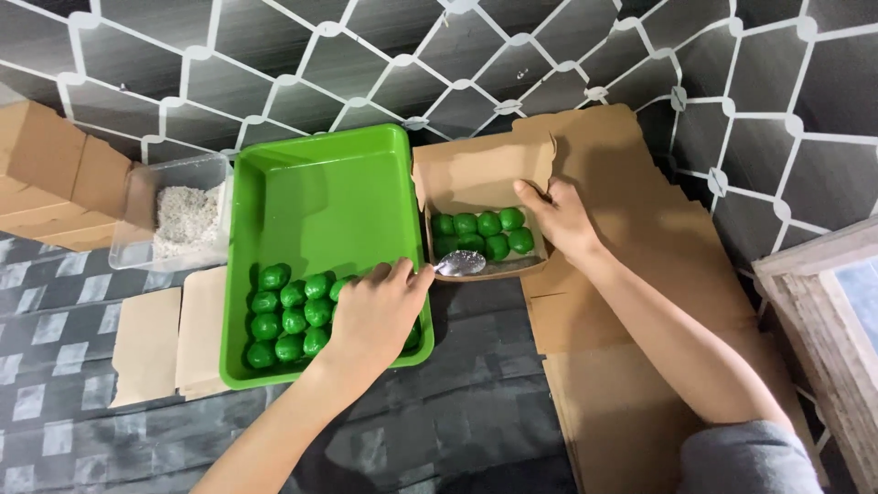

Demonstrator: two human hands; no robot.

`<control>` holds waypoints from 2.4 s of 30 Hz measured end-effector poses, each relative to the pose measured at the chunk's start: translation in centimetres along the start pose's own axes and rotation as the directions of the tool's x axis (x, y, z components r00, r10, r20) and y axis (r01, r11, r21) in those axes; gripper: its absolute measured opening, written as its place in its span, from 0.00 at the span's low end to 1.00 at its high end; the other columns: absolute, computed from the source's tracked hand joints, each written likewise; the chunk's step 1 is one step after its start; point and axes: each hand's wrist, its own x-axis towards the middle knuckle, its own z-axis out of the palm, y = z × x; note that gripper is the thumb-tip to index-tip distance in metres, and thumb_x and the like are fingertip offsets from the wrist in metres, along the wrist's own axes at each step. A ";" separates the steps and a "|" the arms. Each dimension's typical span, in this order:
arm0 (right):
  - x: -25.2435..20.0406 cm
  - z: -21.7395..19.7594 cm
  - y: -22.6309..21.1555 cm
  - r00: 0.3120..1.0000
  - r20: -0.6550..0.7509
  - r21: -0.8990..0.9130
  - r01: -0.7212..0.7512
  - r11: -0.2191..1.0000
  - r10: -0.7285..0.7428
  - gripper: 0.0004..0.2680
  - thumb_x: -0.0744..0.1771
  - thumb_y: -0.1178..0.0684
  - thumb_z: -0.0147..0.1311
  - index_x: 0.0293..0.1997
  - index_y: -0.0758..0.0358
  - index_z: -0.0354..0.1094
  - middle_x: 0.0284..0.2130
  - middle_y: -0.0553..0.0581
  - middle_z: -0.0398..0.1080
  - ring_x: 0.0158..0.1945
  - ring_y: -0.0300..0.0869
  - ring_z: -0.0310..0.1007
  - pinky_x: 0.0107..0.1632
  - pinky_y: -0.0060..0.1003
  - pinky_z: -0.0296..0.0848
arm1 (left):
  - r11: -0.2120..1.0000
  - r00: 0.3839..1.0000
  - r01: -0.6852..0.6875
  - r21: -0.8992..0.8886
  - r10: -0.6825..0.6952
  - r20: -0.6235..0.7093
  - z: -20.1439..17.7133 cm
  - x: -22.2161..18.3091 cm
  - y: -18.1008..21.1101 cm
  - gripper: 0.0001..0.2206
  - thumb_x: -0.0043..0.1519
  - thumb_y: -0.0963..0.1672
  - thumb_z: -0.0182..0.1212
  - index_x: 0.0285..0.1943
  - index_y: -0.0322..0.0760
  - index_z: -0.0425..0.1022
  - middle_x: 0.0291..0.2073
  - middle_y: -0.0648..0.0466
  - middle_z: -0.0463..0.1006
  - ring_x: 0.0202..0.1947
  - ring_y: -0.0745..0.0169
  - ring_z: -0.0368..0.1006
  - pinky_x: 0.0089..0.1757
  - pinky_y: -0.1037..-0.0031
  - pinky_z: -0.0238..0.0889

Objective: Folding cardboard boxes, filling them with green sweets and a spoonful of white powder, then closing the boxes.

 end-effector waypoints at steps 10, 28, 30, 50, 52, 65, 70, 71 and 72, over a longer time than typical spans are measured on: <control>-0.4 -0.6 4.0 0.995 0.019 0.119 0.094 0.988 -0.097 0.17 0.72 0.45 0.54 0.26 0.67 0.67 0.15 0.54 0.64 0.22 0.37 0.59 0.29 0.33 0.62 | 0.989 0.978 -0.017 0.148 0.048 -0.202 1.2 0.2 -0.2 0.06 0.65 0.41 0.58 0.36 0.49 0.76 0.21 0.62 0.68 0.16 0.70 0.66 0.19 0.84 0.61; -1.6 -0.2 2.7 0.961 -0.173 0.290 0.260 0.921 -0.217 0.10 0.70 0.58 0.59 0.27 0.63 0.70 0.19 0.45 0.59 0.24 0.33 0.50 0.30 0.30 0.59 | 0.984 0.990 0.135 -0.117 -0.138 -0.024 1.4 -1.0 -1.4 0.08 0.67 0.44 0.54 0.37 0.56 0.75 0.22 0.66 0.70 0.17 0.70 0.71 0.22 0.79 0.69; -1.5 0.1 3.5 0.961 -0.156 0.309 0.265 0.913 -0.227 0.10 0.71 0.58 0.58 0.28 0.61 0.70 0.21 0.44 0.60 0.26 0.32 0.52 0.32 0.29 0.60 | 0.951 0.977 0.211 -0.226 -0.199 0.077 1.9 -1.6 -1.8 0.06 0.67 0.47 0.54 0.38 0.62 0.75 0.20 0.62 0.71 0.16 0.55 0.75 0.22 0.62 0.72; -0.5 0.2 5.8 0.981 -0.104 0.312 0.186 0.932 -0.161 0.11 0.71 0.50 0.57 0.30 0.58 0.65 0.24 0.43 0.60 0.31 0.30 0.55 0.36 0.28 0.58 | 0.498 0.687 0.655 -0.568 -0.706 0.173 -1.9 -9.5 -20.2 0.12 0.63 0.36 0.58 0.48 0.42 0.84 0.34 0.54 0.84 0.32 0.63 0.77 0.42 0.72 0.67; -1.1 0.0 4.5 0.985 -0.051 0.284 0.173 0.943 -0.165 0.10 0.72 0.47 0.54 0.34 0.58 0.66 0.30 0.42 0.62 0.37 0.31 0.59 0.42 0.29 0.61 | 0.570 0.678 0.687 -0.451 -0.726 0.114 0.6 -11.1 -24.3 0.16 0.61 0.33 0.53 0.50 0.41 0.83 0.35 0.60 0.83 0.32 0.70 0.74 0.42 0.78 0.64; 0.7 -3.4 1.4 0.986 0.084 -0.166 -0.129 0.978 0.145 0.19 0.69 0.38 0.55 0.26 0.55 0.50 0.22 0.46 0.51 0.28 0.36 0.51 0.35 0.35 0.50 | 0.324 0.190 0.916 0.236 -0.869 0.458 6.4 -9.2 -29.0 0.15 0.65 0.45 0.54 0.56 0.62 0.80 0.55 0.44 0.77 0.53 0.31 0.74 0.47 0.49 0.66; -0.4 -6.7 -5.4 0.948 0.235 -0.153 -0.181 0.972 0.214 0.16 0.67 0.46 0.54 0.60 0.55 0.71 0.53 0.49 0.76 0.56 0.34 0.74 0.63 0.32 0.65 | 0.395 0.471 0.729 0.559 -0.882 0.009 7.2 -9.3 -25.2 0.19 0.59 0.52 0.68 0.57 0.47 0.83 0.56 0.45 0.80 0.60 0.31 0.63 0.48 0.54 0.67; -0.2 -7.0 -4.9 0.950 0.265 -0.154 -0.130 0.979 0.167 0.11 0.68 0.48 0.55 0.53 0.58 0.71 0.48 0.51 0.78 0.53 0.35 0.77 0.59 0.29 0.67 | 0.518 0.578 0.786 0.338 -0.809 -0.105 6.5 -8.1 -23.1 0.14 0.61 0.48 0.68 0.55 0.48 0.82 0.63 0.54 0.74 0.58 0.36 0.64 0.39 0.50 0.71; 0.0 -7.3 -4.4 0.948 0.295 -0.154 -0.078 0.985 0.121 0.07 0.69 0.51 0.55 0.47 0.60 0.72 0.43 0.53 0.80 0.50 0.36 0.79 0.54 0.26 0.69 | 0.637 0.642 0.763 0.108 -0.728 -0.241 5.8 -6.9 -21.0 0.12 0.63 0.43 0.68 0.54 0.50 0.81 0.69 0.63 0.68 0.55 0.41 0.65 0.30 0.47 0.74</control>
